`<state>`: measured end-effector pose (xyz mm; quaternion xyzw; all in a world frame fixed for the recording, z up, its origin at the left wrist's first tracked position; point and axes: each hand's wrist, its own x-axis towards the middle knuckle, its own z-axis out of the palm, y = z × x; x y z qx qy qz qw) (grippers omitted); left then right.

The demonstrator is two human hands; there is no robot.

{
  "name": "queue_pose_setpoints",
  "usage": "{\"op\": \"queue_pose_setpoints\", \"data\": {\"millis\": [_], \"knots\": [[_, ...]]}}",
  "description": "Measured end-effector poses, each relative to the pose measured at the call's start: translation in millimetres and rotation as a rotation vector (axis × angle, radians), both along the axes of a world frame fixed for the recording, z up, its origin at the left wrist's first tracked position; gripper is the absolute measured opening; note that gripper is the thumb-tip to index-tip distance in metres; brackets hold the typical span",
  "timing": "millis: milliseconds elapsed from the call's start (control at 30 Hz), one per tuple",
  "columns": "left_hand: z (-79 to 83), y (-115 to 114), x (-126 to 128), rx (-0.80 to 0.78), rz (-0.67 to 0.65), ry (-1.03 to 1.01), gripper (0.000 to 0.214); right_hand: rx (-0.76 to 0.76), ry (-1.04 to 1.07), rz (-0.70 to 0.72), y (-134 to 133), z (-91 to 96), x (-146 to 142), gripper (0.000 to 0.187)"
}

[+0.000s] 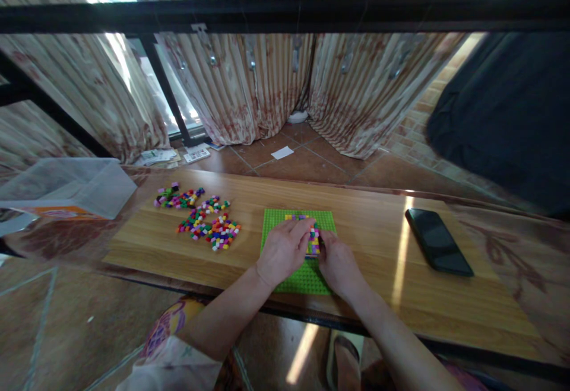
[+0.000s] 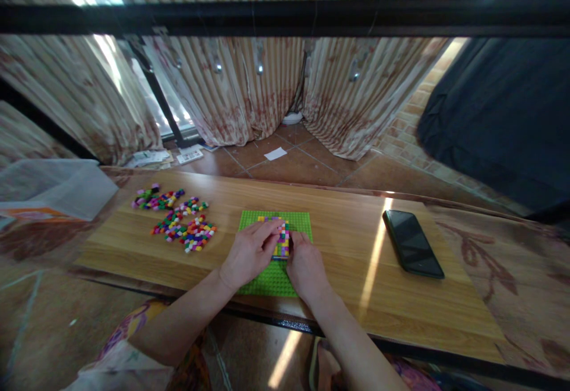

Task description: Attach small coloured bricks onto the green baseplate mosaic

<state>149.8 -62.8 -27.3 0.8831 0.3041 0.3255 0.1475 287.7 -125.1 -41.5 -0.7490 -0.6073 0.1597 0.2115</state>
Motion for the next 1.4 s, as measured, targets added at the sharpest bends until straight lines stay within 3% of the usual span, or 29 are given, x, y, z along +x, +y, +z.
{"op": "queue_pose_setpoints", "data": {"millis": [633,833,1000,1100,1267,1400], "knots": [[-2.7,-6.5,-5.2,-0.015,0.02,-0.053,0.031,0.05,-0.017,0.007,-1.0,-3.1,-0.7,0.032],[12.9,20.3,-33.1,-0.02,0.194,-0.138,0.027,0.032,-0.019,0.006,-1.0,-1.1,0.5,0.033],[20.7,55.9,-75.2,-0.078,0.392,0.056,0.021,0.016,-0.047,0.003,-2.1,-3.7,1.8,0.033],[23.5,66.3,-99.4,-0.156,0.472,0.228,0.021,0.023,-0.087,0.003,-2.5,-8.4,3.6,0.034],[22.4,65.3,-118.9,-0.223,0.452,0.388,0.023,0.036,-0.127,0.018,-2.1,-12.2,6.2,0.031],[16.3,59.0,-117.4,-0.149,0.395,0.481,0.018,0.008,-0.136,0.019,-1.3,-10.2,5.6,0.03]]}}
